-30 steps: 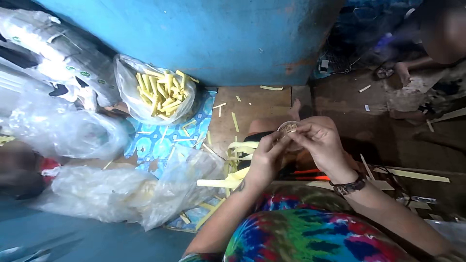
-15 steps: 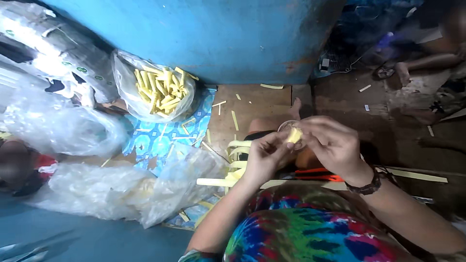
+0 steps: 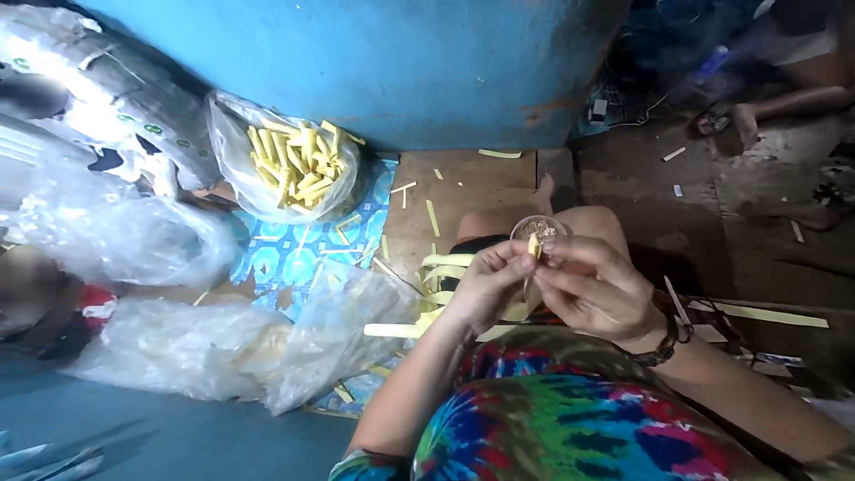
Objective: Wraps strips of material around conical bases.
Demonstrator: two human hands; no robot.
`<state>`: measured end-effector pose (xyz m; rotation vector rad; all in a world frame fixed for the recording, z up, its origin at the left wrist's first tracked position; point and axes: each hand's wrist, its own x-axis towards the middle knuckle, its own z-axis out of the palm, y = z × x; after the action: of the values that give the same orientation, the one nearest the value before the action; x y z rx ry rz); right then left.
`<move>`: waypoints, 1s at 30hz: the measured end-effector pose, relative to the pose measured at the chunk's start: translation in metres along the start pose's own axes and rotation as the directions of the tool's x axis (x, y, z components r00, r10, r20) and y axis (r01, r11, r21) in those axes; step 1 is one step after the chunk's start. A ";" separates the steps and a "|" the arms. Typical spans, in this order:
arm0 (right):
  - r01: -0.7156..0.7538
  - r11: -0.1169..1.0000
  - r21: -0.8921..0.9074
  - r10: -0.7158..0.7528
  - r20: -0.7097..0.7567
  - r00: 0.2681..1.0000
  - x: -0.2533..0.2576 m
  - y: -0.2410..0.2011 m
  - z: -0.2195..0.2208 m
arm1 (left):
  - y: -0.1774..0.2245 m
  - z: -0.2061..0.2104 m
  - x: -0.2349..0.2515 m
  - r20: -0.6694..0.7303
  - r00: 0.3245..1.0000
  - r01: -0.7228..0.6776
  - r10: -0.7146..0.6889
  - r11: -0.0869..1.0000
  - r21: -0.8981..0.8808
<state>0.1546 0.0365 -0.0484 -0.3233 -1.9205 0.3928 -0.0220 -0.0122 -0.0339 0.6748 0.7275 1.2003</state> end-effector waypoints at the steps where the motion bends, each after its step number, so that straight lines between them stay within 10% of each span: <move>1: -0.066 0.997 0.038 0.067 -0.020 0.998 0.002 -0.002 -0.002 | -0.001 0.000 0.002 -0.035 0.996 -0.075 0.078 0.993 0.087; 6: -0.479 0.846 0.232 0.483 0.044 0.875 0.018 -0.011 -0.010 | -0.011 0.002 0.002 0.028 0.862 -0.417 0.505 0.677 0.606; 12: -0.742 0.300 0.600 0.779 0.294 0.554 0.025 0.000 -0.024 | 0.016 0.003 -0.010 0.155 0.944 -0.311 0.290 0.632 0.710; 16: -0.793 -0.037 0.608 0.781 0.512 0.356 0.018 0.000 -0.012 | 0.007 0.001 -0.007 0.106 0.898 -0.370 0.426 0.605 0.705; 23: -0.835 0.034 0.549 0.767 0.522 0.374 0.011 0.012 -0.022 | 0.022 -0.008 -0.010 0.133 0.982 -0.184 0.132 0.547 0.816; 30: -0.885 0.037 0.465 0.665 0.649 0.369 0.007 0.009 -0.019 | 0.013 -0.006 -0.003 0.083 0.972 -0.194 0.221 0.549 0.813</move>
<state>0.1704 0.0497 -0.0394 -0.7758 -1.3582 2.1214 -0.0354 -0.0118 -0.0268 1.5710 1.2849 1.0377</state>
